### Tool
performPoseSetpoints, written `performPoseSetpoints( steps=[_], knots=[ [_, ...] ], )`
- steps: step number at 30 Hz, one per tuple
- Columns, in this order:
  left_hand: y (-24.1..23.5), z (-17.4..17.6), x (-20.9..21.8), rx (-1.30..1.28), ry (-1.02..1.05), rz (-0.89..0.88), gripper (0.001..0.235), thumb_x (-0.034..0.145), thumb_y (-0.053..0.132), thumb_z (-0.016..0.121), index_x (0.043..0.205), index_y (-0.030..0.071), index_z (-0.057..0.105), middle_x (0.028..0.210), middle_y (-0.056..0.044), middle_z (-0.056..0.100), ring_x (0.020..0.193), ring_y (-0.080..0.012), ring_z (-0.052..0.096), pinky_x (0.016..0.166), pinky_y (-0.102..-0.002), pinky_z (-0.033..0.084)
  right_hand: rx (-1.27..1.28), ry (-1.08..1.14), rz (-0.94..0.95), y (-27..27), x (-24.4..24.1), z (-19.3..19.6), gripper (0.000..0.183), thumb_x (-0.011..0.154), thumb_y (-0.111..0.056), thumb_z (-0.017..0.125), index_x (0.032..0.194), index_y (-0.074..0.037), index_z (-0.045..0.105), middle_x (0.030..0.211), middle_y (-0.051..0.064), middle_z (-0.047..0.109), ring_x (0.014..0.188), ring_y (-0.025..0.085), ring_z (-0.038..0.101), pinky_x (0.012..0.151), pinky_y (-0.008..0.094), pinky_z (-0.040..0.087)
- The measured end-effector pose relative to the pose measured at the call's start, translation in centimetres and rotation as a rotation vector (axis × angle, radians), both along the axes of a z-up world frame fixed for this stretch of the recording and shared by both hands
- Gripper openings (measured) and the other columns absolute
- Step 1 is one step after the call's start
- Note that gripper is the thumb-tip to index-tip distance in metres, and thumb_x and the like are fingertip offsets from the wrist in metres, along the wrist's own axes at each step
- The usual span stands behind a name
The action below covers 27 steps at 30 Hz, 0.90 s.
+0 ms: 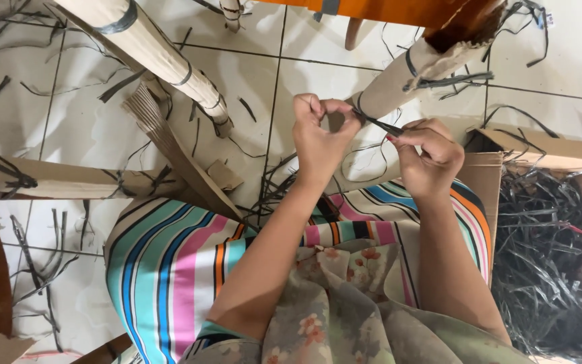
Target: Wrapping and securing black plastic strips around the legs of a wooden stool that are pre-wrapped in paper.
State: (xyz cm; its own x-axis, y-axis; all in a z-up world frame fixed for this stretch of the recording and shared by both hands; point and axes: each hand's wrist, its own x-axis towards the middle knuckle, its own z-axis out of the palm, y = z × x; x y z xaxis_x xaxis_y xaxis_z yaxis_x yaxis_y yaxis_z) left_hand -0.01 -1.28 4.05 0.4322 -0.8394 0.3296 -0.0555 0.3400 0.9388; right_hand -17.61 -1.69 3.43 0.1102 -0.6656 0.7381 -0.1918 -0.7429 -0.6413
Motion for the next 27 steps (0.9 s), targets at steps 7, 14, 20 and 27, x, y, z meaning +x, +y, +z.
performPoseSetpoints(
  steps=[7,14,20,27],
  knots=[
    [0.7,-0.1,4.0,0.214,-0.114,-0.211,0.036,0.086,0.013,0.075,0.097,0.016,0.041,0.09,-0.007,0.077,0.089,-0.0187,0.069,0.091,-0.039,0.054,0.492,0.09,-0.047,0.7,0.1,-0.6,0.011,0.091,0.008,0.076,0.1,0.003,0.07,0.079,0.015,0.066,0.077,0.022,0.064,0.08,0.034,0.048],
    [9.0,0.4,11.1,0.959,-0.827,-0.792,0.045,0.095,0.029,0.068,0.132,0.009,0.052,0.134,-0.024,0.064,0.127,-0.0451,0.059,0.105,-0.057,0.049,1.051,0.896,0.239,1.6,1.0,-3.5,0.039,0.085,-0.02,0.075,0.121,-0.006,0.073,0.109,0.027,0.075,0.104,0.046,0.072,0.089,0.052,0.056],
    [16.8,-11.9,7.0,1.011,-1.093,-1.061,0.032,0.098,0.019,0.057,0.124,0.006,0.07,0.121,-0.022,0.072,0.118,-0.0399,0.067,0.095,-0.054,0.057,0.936,1.043,0.323,5.2,6.3,-4.5,0.033,0.088,-0.021,0.07,0.115,-0.002,0.072,0.106,0.027,0.076,0.107,0.05,0.068,0.093,0.06,0.054],
    [13.2,-6.7,4.4,1.015,-1.403,-1.225,0.044,0.101,0.011,0.049,0.142,-0.004,0.058,0.143,-0.022,0.06,0.137,-0.0354,0.055,0.111,-0.047,0.05,0.716,1.012,0.039,2.9,6.9,-12.1,0.017,0.09,-0.022,0.07,0.105,-0.016,0.076,0.096,0.015,0.077,0.093,0.04,0.074,0.082,0.049,0.06]
  ],
)
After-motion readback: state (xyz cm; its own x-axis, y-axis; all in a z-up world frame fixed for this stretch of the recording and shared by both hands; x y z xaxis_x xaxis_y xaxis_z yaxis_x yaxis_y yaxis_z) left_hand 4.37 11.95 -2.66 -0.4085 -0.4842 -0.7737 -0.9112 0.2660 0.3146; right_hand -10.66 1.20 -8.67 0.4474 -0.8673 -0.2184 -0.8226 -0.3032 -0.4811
